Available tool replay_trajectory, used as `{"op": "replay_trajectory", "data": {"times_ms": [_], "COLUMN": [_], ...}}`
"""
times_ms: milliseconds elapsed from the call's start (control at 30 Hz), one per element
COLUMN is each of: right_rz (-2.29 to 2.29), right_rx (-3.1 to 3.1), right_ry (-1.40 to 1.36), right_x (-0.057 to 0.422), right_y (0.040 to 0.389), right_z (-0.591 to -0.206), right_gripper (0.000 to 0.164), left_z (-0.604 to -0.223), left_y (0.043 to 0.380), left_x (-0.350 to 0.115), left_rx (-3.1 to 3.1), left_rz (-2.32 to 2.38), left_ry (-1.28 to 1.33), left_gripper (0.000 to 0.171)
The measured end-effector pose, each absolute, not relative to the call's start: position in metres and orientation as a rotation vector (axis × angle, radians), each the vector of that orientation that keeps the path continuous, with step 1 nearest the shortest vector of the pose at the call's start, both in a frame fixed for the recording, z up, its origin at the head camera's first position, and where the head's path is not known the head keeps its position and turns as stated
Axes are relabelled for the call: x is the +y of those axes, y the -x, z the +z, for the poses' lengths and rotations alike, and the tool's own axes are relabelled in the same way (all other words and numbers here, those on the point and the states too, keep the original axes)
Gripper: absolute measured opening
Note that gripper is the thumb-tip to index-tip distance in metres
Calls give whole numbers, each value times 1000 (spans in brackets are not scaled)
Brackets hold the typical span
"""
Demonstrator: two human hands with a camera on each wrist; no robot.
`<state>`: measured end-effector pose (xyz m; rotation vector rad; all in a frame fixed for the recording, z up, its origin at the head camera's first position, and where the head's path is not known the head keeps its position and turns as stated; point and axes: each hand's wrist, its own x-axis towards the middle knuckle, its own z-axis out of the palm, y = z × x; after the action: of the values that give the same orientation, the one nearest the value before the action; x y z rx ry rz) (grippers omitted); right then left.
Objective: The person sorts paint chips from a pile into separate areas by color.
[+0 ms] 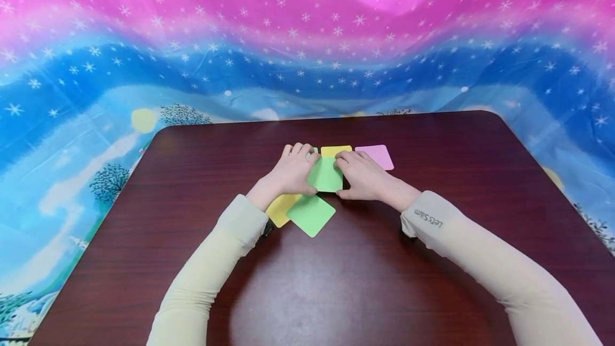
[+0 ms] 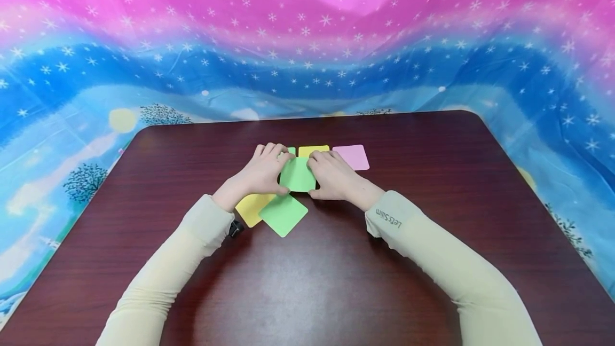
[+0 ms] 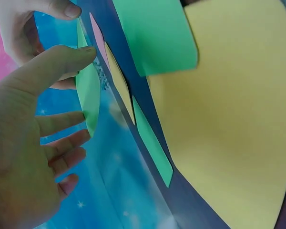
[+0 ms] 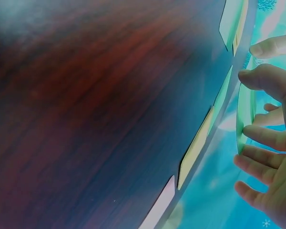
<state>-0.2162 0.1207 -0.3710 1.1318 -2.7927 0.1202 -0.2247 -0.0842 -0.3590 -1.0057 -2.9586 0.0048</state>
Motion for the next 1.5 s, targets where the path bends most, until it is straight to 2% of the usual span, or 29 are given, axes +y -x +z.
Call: {"op": "replay_trajectory", "data": {"times_ms": [933,1500], "right_rz": [238,419], "right_rx": [-2925,-3026], "right_ry": [-1149,-1150], "right_x": [91,74], "right_y": [254,270], "right_z": [-376,-383], "right_gripper": [57,48], "left_z": [-370,-377], "left_y": [251,262], "left_x": [-113,-124], "left_rx": [-3051,-3072], "left_rz": [-109,-152], "left_ry": [831,733], "left_gripper": [75,60]}}
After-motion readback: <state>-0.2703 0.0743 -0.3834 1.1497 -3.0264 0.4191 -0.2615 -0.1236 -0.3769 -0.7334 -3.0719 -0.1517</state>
